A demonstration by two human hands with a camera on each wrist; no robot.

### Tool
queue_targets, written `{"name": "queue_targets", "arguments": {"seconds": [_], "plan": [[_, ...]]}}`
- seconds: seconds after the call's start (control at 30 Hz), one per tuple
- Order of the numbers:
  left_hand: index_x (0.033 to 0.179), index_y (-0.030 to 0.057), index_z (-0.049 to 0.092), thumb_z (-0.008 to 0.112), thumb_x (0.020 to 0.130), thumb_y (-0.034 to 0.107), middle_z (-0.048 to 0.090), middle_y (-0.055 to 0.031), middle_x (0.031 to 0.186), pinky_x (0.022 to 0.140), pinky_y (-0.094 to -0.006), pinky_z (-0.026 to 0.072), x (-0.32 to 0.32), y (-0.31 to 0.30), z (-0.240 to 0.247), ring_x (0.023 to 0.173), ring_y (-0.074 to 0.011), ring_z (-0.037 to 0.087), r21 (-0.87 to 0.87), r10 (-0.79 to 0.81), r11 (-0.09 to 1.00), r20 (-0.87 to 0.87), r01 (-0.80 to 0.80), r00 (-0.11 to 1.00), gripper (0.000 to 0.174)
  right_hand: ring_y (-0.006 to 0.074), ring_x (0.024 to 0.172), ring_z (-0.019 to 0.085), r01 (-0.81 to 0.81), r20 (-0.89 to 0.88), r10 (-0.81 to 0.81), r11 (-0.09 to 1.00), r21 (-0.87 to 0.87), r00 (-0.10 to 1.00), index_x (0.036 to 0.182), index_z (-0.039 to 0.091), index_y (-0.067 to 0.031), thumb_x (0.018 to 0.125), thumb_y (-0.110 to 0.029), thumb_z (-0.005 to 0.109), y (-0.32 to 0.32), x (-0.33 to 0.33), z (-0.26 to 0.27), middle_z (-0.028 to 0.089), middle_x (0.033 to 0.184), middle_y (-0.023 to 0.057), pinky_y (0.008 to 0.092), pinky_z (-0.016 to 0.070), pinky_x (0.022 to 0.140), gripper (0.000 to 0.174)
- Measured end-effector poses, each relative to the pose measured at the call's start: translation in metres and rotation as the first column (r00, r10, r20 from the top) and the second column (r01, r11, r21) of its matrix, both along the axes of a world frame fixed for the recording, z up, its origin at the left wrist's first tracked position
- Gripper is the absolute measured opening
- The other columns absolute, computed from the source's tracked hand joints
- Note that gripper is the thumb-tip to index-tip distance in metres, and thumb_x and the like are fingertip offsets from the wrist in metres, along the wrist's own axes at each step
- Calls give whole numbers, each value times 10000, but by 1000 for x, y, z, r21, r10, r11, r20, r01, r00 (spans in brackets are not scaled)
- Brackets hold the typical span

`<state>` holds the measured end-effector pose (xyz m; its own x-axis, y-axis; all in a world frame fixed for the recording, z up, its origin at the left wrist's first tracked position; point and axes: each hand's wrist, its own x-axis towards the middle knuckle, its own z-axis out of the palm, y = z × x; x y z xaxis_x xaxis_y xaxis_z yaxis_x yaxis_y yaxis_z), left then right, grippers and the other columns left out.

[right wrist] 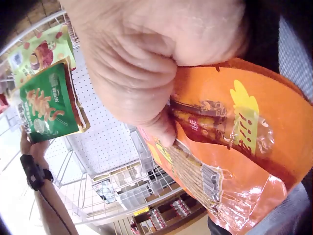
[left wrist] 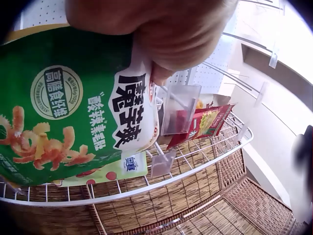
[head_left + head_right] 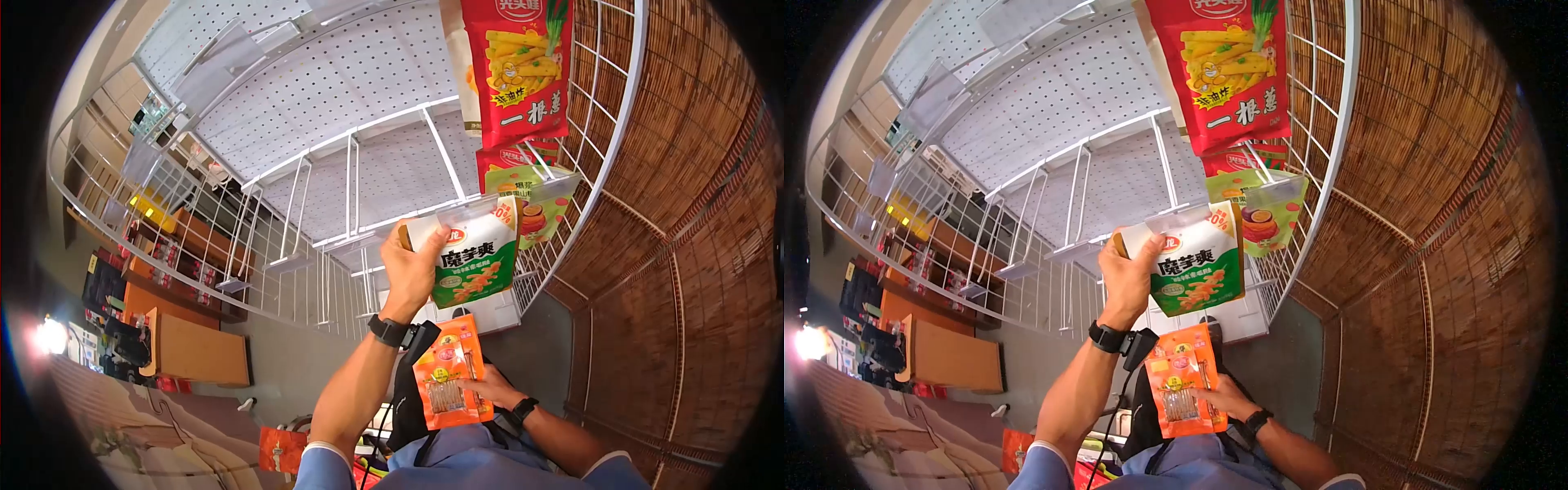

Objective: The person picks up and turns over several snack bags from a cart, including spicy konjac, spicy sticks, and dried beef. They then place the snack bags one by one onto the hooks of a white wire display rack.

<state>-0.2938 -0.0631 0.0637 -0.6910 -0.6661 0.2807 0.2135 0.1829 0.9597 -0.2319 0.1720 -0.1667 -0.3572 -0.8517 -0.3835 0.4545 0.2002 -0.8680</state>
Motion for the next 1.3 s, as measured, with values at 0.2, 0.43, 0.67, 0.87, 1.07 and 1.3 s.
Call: {"name": "queue_targets", "arguments": {"seconds": [0.2,0.43,0.67,0.87,1.07,1.3], "plan": [[962,26,636,795,912,139,698,-31,870,677,-254,514,1,1,2,758,-75,622,-5,0,1000,-49,0,999,201,139,1034,657,1,23,-1,1000,-7,1000,1297,602,22,925,-138,752,-3,0,-10,702,1193,74,325,546,918,431],[952,15,634,806,914,186,678,-15,805,602,-244,486,-13,7,11,688,-61,595,-52,86,995,-41,-88,995,246,135,1030,660,5,46,-5,1000,-3,999,1289,611,17,930,-122,748,-3,1,-9,703,1190,70,326,554,912,409],[977,9,620,791,927,179,654,-7,758,506,-233,445,-22,8,7,586,-48,555,-80,120,989,-98,-128,988,246,133,1022,664,21,28,-20,1000,-21,999,1289,615,13,931,-128,753,-4,4,-15,706,1181,68,326,558,898,409],[974,13,619,777,932,154,644,-1,744,521,-237,446,-21,4,3,591,-47,546,-109,124,985,-70,-131,990,216,136,1035,662,-4,26,4,1000,-20,1000,1293,613,15,934,-128,750,-4,1,-16,704,1190,69,327,554,908,409],[969,-2,614,790,921,173,661,-20,791,633,-273,488,-33,2,0,697,-81,588,-152,216,963,-45,-221,975,253,113,962,668,43,-10,-43,998,-35,999,1253,664,-4,930,-176,763,-3,5,-18,731,1120,51,313,559,842,379],[1243,-18,535,797,912,262,653,-168,1151,883,-339,503,-35,-7,-16,1055,-209,624,-175,210,966,109,-189,972,506,108,964,663,50,-30,-50,999,-11,998,1253,659,0,930,-176,758,-3,3,-10,731,1123,52,319,561,831,381]]}}
